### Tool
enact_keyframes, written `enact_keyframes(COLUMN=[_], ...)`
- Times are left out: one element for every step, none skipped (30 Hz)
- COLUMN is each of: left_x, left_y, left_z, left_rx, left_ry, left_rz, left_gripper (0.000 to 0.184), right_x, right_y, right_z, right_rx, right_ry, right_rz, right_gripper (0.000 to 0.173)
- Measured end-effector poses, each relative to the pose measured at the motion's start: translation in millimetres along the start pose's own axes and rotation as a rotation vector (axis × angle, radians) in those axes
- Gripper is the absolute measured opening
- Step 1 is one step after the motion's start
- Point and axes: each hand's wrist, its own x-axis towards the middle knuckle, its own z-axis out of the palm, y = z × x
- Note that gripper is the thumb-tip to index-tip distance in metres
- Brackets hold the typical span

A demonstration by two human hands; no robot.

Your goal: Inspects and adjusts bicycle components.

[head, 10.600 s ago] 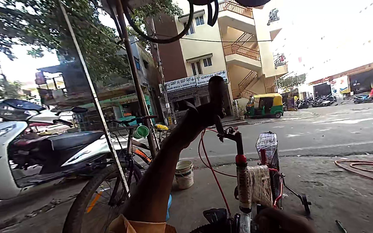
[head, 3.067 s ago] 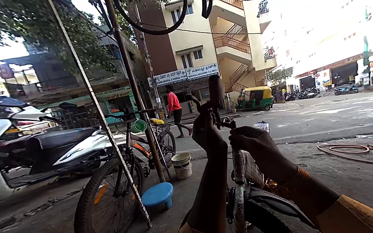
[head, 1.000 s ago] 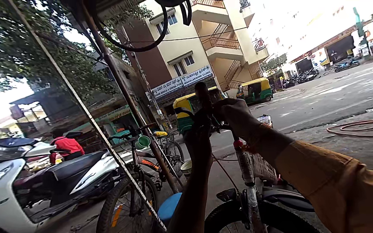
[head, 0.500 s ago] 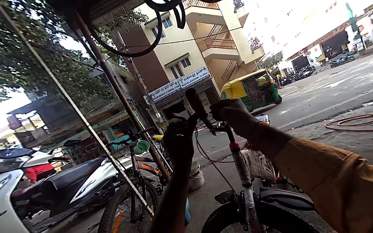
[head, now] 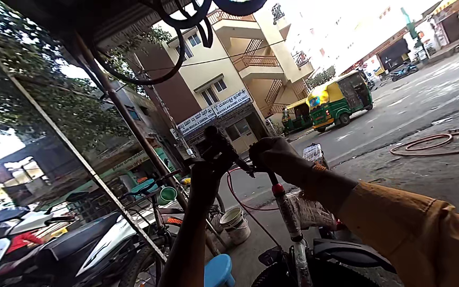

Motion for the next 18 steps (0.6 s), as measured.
enact_keyframes(left_x=[1.6,3.8,5.7,7.0,7.2,6.4,5.9,6.3,7.1,7.9,8.4,8.8,9.3,9.5,9.5,9.1,8.6,8.0], left_y=[2.2,3.5,5.4,6.7,7.2,6.6,5.1,3.5,2.5,1.8,1.2,1.1,1.4,2.0,2.6,3.5,5.0,5.8], left_z=[-0.4,-0.9,-1.5,-1.6,-0.9,0.0,1.0,1.7,2.3,2.4,1.5,0.0,-1.7,-3.5,-5.0,-5.5,-6.7,-9.2], left_rx=[0.009,-0.022,-0.045,-0.054,-0.081,-0.099,-0.113,-0.105,-0.115,-0.140,-0.150,-0.153,-0.167,-0.169,-0.147,-0.117,-0.088,-0.030], left_ry=[-0.028,-0.059,-0.091,-0.106,-0.106,-0.096,-0.082,-0.068,-0.065,-0.072,-0.077,-0.078,-0.080,-0.079,-0.085,-0.093,-0.112,-0.133], left_rz=[-0.005,-0.008,-0.015,-0.022,-0.021,-0.014,-0.004,0.005,0.015,0.024,0.028,0.020,0.005,-0.019,-0.046,-0.066,-0.075,-0.068], left_gripper=[0.033,0.032,0.032,0.033,0.034,0.034,0.033,0.033,0.033,0.033,0.033,0.032,0.031,0.031,0.031,0.032,0.032,0.033], right_x=[-0.3,-0.4,-0.3,0.0,0.5,0.9,1.4,2.4,3.4,4.2,4.9,5.8,6.8,7.7,8.7,9.4,10.1,11.2], right_y=[0.9,1.5,1.7,2.0,2.0,1.6,1.1,1.0,1.1,1.0,1.1,0.5,-0.7,-1.8,-2.1,-2.2,-2.6,-2.8], right_z=[-0.6,-1.4,-1.6,-1.4,-0.4,1.2,3.1,5.4,8.1,10.5,13.4,16.6,19.9,22.4,24.3,24.2,23.6,23.3], right_rx=[-0.008,-0.018,-0.027,-0.028,-0.018,-0.004,0.010,0.012,0.009,0.003,0.002,0.005,0.004,-0.008,-0.025,-0.042,-0.061,-0.077], right_ry=[0.001,-0.008,-0.006,-0.007,-0.009,-0.012,-0.019,-0.020,-0.017,-0.014,-0.011,-0.008,-0.002,0.001,0.017,0.026,0.030,0.032], right_rz=[-0.001,-0.001,0.002,0.002,0.002,0.004,0.009,0.013,0.009,0.001,-0.013,-0.027,-0.035,-0.039,-0.045,-0.050,-0.051,-0.053], right_gripper=[0.009,0.010,0.011,0.011,0.011,0.012,0.012,0.013,0.014,0.015,0.016,0.016,0.016,0.015,0.014,0.013,0.014,0.015])
